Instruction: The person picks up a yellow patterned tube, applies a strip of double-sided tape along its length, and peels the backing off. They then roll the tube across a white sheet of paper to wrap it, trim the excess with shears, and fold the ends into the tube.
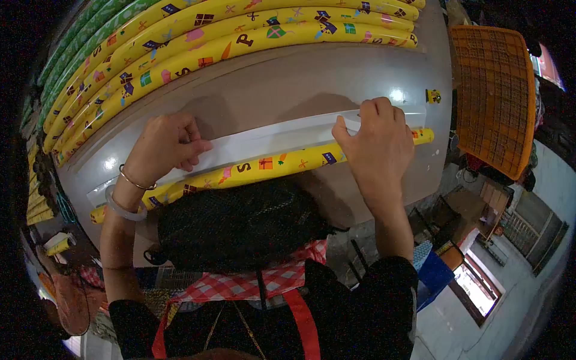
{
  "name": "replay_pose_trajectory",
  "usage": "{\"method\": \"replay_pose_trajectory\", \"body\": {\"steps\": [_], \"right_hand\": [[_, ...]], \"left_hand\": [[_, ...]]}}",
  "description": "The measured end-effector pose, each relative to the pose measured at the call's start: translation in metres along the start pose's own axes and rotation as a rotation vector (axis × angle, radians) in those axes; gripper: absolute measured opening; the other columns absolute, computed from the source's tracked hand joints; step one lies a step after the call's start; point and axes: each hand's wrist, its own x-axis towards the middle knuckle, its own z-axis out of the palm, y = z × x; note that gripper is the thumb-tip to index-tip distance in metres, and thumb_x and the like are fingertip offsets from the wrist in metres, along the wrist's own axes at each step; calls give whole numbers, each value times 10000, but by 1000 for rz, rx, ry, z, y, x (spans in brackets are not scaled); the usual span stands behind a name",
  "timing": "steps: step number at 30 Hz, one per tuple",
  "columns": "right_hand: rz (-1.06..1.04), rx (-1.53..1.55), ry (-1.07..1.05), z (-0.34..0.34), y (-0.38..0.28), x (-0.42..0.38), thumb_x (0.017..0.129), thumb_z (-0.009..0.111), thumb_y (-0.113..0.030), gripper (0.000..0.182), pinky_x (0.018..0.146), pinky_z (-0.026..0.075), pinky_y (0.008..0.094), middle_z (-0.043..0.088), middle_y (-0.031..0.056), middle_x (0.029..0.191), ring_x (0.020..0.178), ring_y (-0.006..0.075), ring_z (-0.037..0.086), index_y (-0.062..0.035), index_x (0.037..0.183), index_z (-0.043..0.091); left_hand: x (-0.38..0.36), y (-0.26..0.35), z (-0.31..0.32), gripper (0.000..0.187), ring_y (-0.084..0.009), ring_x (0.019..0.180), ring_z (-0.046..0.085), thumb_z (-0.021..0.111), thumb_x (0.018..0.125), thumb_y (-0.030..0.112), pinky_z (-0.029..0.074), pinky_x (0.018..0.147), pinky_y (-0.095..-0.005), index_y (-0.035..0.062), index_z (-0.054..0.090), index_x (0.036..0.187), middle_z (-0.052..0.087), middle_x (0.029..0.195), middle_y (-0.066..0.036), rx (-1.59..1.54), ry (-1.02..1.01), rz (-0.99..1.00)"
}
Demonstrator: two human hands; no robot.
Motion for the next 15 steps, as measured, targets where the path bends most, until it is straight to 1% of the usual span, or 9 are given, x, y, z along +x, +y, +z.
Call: {"method": "replay_pose_trajectory", "body": {"steps": [1,3,4,6,12,15], "right_hand": [[0,0,0,0,-1,0,689,668,-268,275,664,469,378,559,87,850,810,256,555,-27,799,594],[17,-5,-11,0,-2,0,690,665,-269,273,677,458,376,553,82,853,811,252,546,-30,802,595],[20,-8,-13,1,-2,0,690,665,-269,273,677,458,376,553,82,853,811,252,546,-30,802,595],[-9,-52,-4,3,-2,0,694,658,-272,267,692,445,375,545,74,855,819,247,535,-38,805,596],[-11,-101,8,4,-9,0,693,652,-269,254,718,423,371,521,68,844,836,239,516,-49,804,592],[-43,-139,35,6,-10,0,692,655,-268,253,723,409,369,512,66,845,831,237,510,-52,809,593]], "left_hand": [[0,0,0,235,-87,496,578,690,775,104,457,420,-218,-2,500,687,588,562,-65,0,0,0],[0,1,0,214,-133,500,616,675,764,78,476,423,-238,-39,525,668,593,557,-100,-27,15,12],[0,1,0,214,-133,500,616,675,764,78,476,423,-238,-39,525,668,593,557,-100,-28,10,14],[2,-1,1,226,-85,499,576,687,777,96,457,424,-219,-3,504,688,589,563,-63,-10,0,-33],[1,-1,0,229,-82,508,579,689,774,96,463,426,-219,-8,507,684,590,561,-68,16,-1,2],[1,0,1,231,-83,510,581,686,779,106,467,429,-219,-8,509,686,591,565,-66,30,2,-19]]}}
